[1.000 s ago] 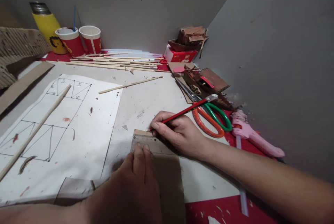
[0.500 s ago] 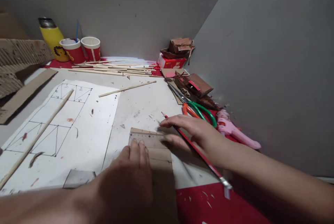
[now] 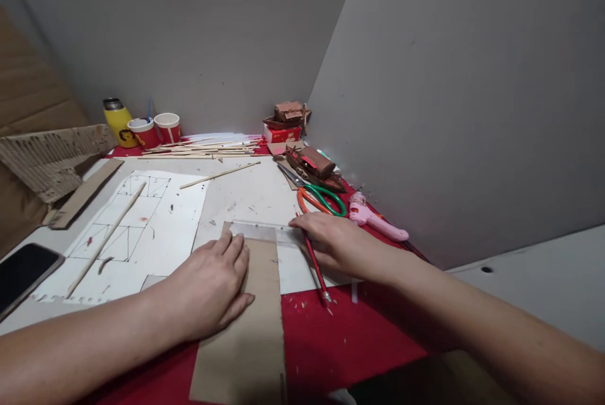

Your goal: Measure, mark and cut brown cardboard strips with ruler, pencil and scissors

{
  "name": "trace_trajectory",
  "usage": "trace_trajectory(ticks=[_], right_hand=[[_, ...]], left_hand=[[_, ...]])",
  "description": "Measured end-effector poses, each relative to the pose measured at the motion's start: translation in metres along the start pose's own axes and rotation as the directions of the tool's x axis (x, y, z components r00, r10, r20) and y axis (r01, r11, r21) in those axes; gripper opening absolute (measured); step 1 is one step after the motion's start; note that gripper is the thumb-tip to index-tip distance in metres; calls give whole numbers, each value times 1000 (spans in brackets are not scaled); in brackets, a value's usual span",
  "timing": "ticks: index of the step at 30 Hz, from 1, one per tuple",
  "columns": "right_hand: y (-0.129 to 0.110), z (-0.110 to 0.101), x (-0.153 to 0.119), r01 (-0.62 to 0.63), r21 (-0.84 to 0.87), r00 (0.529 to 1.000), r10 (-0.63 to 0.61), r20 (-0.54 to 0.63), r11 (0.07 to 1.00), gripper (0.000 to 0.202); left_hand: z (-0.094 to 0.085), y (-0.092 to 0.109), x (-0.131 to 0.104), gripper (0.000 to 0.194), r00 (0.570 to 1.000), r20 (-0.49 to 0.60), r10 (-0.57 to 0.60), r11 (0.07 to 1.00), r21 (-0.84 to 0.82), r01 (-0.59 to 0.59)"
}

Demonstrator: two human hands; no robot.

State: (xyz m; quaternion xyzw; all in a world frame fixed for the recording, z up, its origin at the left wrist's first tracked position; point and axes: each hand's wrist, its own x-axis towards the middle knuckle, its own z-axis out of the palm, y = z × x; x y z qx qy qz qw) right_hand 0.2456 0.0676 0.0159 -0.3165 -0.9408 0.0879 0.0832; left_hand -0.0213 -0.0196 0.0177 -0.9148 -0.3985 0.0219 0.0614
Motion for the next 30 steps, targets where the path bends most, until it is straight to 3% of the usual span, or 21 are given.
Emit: trace_trajectory(ticks=[4, 7, 10, 13, 16, 20, 26, 30], right_hand=[[9, 2, -30, -106, 105, 979, 122, -165, 989, 34], [9, 8, -49, -198, 296, 928, 276, -250, 935, 31], [1, 15, -61, -244, 471, 871, 405, -278, 848, 29], [-11, 21, -68, -236, 589, 846, 462, -268, 773, 32], [-27, 25, -74, -226, 594, 864, 440, -244, 772, 32], [-46, 26, -80, -192, 472, 905, 341, -254, 860, 31], [-47, 19, -74, -86, 253, 934, 167, -317, 964, 30], [-40, 17, -54, -7, 179, 965, 53, -255, 984, 36]], left_hand=[[0, 13, -27, 64, 998, -27, -53, 996, -73, 51], [6, 25, -42, 69, 998, -6, -65, 992, -110, 64], [14, 33, -48, 70, 995, -15, -100, 984, -152, 97], [21, 38, -47, 70, 987, -66, -144, 974, -186, 130], [24, 42, -44, 70, 980, -89, -179, 969, -186, 161], [25, 44, -40, 67, 965, -172, -196, 967, -196, 161], [26, 35, -40, 34, 882, -439, -170, 968, -242, 66], [25, 32, -43, 31, 824, -548, -142, 970, -243, 6]])
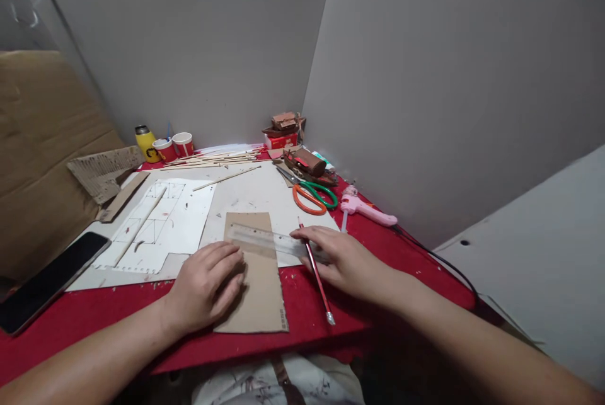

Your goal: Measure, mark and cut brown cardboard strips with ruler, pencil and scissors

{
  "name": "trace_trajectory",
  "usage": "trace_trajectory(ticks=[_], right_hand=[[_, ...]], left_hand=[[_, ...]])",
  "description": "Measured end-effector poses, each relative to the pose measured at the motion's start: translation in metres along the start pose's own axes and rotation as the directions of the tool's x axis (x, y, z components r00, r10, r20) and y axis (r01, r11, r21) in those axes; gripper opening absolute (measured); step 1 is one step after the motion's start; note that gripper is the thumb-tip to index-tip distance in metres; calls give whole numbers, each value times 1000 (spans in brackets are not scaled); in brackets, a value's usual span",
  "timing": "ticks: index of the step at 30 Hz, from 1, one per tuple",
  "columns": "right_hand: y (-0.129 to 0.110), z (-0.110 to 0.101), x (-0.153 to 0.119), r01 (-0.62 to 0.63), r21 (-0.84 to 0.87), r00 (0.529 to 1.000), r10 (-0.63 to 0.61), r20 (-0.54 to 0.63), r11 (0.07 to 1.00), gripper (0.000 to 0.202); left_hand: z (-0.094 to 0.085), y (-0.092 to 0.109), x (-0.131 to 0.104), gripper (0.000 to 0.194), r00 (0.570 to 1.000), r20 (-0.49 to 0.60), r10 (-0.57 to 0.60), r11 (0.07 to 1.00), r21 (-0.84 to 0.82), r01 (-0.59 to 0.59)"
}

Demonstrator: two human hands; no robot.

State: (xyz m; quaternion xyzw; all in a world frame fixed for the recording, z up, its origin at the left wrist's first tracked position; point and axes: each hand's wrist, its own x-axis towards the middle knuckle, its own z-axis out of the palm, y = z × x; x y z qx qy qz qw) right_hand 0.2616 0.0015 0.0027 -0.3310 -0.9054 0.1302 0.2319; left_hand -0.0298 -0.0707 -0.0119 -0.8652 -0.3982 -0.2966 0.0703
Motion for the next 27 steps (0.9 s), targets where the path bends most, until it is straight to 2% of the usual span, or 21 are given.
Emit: trace_trajectory(ticks=[4, 8, 13, 19, 27], right_hand=[[0, 6, 27, 51, -16, 995, -49, 82, 999, 39], [3, 9, 45, 99, 37, 988, -103, 113, 994, 34], [20, 11, 44, 71, 90, 986, -84, 141, 993, 33], [29, 6, 39, 23, 112, 982, -43, 182, 993, 29], [31, 9, 43, 21, 144, 973, -53, 225, 989, 32]], left_hand=[[-4, 3, 3, 38, 997, 5, 78, 996, 49, -79], [-2, 2, 8, 47, 986, 146, 83, 992, 85, -96], [6, -9, 3, 58, 960, 279, 33, 999, -14, -30], [2, -13, -5, 61, 958, 284, -36, 993, -102, 67], [-2, -9, -6, 56, 952, 300, -57, 980, -166, 111]])
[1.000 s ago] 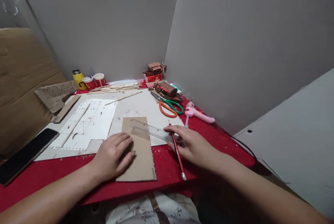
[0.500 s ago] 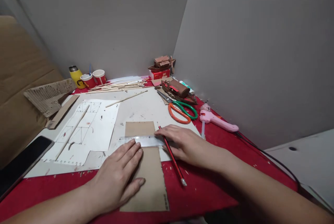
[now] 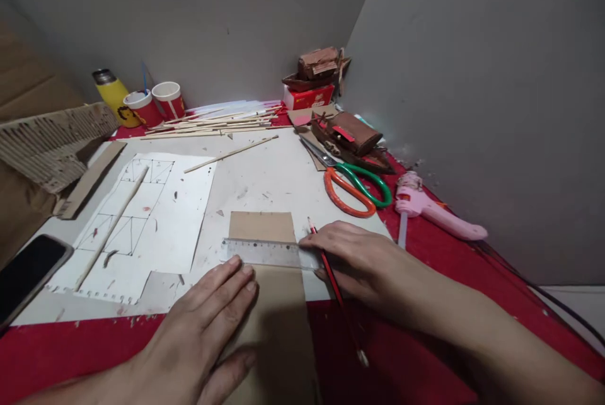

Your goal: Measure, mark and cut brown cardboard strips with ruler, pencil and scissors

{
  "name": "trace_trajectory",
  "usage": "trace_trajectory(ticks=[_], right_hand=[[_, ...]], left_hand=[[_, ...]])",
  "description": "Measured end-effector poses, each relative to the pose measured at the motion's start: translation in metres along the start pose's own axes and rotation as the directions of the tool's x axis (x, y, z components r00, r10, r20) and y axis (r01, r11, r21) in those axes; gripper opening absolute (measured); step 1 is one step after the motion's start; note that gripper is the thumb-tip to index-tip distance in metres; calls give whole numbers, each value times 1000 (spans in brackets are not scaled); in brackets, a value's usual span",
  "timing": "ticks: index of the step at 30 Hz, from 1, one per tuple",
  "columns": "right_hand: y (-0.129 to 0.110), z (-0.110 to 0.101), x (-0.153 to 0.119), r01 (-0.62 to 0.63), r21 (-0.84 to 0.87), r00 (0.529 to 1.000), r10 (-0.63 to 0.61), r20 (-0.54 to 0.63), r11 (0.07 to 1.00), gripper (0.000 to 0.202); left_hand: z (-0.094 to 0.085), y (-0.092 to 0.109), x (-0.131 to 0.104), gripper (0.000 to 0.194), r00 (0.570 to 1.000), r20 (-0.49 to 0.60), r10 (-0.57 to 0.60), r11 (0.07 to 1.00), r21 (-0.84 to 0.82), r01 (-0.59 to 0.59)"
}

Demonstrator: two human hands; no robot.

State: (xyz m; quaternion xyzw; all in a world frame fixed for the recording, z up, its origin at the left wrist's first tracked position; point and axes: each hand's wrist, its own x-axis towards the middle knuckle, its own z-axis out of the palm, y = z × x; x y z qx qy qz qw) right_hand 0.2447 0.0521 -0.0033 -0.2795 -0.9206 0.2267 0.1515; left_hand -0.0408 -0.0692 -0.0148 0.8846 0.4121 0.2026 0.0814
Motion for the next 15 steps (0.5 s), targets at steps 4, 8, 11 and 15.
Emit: trace_trajectory(ticks=[4, 8, 11, 15], right_hand=[[4, -3, -6, -3, -26, 1000, 3, 15, 1000, 30], [7, -7, -11, -4, -63, 1000, 4, 2, 998, 28], [7, -6, -12, 5, -86, 1000, -6, -8, 996, 28], [5, -2, -10, 13, -70, 1000, -14, -13, 997, 28]], left_hand=[[0, 4, 2, 55, 1000, 9, 11, 998, -63, -10], [-3, 7, 4, 54, 1000, 28, 14, 996, -85, -12], [-3, 7, 4, 55, 998, 57, 7, 998, -58, -4], [5, 1, -1, 63, 995, 94, 12, 1000, 9, -13]])
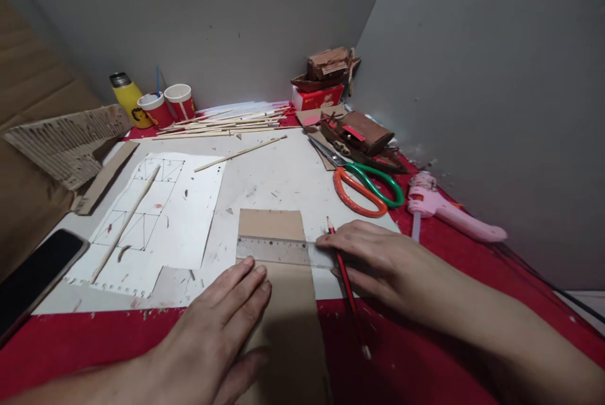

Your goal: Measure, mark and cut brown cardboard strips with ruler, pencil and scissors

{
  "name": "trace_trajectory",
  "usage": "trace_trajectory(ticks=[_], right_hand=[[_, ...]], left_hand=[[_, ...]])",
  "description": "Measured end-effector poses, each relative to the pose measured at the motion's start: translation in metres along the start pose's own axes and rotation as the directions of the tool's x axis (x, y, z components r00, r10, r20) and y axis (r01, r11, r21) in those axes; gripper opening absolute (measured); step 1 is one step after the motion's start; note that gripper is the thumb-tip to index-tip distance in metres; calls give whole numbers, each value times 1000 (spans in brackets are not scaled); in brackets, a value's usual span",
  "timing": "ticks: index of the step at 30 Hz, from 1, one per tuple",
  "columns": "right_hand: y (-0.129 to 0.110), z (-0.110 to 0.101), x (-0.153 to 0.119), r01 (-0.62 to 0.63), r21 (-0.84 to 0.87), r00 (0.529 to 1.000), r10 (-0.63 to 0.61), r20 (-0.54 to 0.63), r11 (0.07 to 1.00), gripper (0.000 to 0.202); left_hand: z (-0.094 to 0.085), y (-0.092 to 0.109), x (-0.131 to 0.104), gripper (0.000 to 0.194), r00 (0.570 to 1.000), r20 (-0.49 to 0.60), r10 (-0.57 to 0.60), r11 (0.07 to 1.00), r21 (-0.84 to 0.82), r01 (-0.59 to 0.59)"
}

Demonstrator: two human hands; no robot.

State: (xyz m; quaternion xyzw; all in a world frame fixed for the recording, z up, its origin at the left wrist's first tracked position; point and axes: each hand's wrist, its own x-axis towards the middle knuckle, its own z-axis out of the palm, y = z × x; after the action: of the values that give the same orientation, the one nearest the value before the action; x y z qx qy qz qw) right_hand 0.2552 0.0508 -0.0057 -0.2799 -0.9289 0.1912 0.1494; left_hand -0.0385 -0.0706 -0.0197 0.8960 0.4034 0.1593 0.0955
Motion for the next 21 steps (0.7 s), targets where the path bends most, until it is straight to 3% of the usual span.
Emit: trace_trajectory(ticks=[8, 17, 21], right_hand=[[-5, 1, 3, 4, 6, 1000, -4, 0, 1000, 31], [0, 3, -6, -5, -17, 1000, 5, 28, 1000, 34], [1, 5, -4, 32, -2, 999, -32, 12, 999, 33]], left_hand=[[23, -11, -6, 80, 997, -79, 13, 1000, 7, -12], [16, -9, -1, 75, 999, -48, -11, 999, 37, 13], [4, -5, 4, 71, 999, 45, -14, 997, 81, 10]])
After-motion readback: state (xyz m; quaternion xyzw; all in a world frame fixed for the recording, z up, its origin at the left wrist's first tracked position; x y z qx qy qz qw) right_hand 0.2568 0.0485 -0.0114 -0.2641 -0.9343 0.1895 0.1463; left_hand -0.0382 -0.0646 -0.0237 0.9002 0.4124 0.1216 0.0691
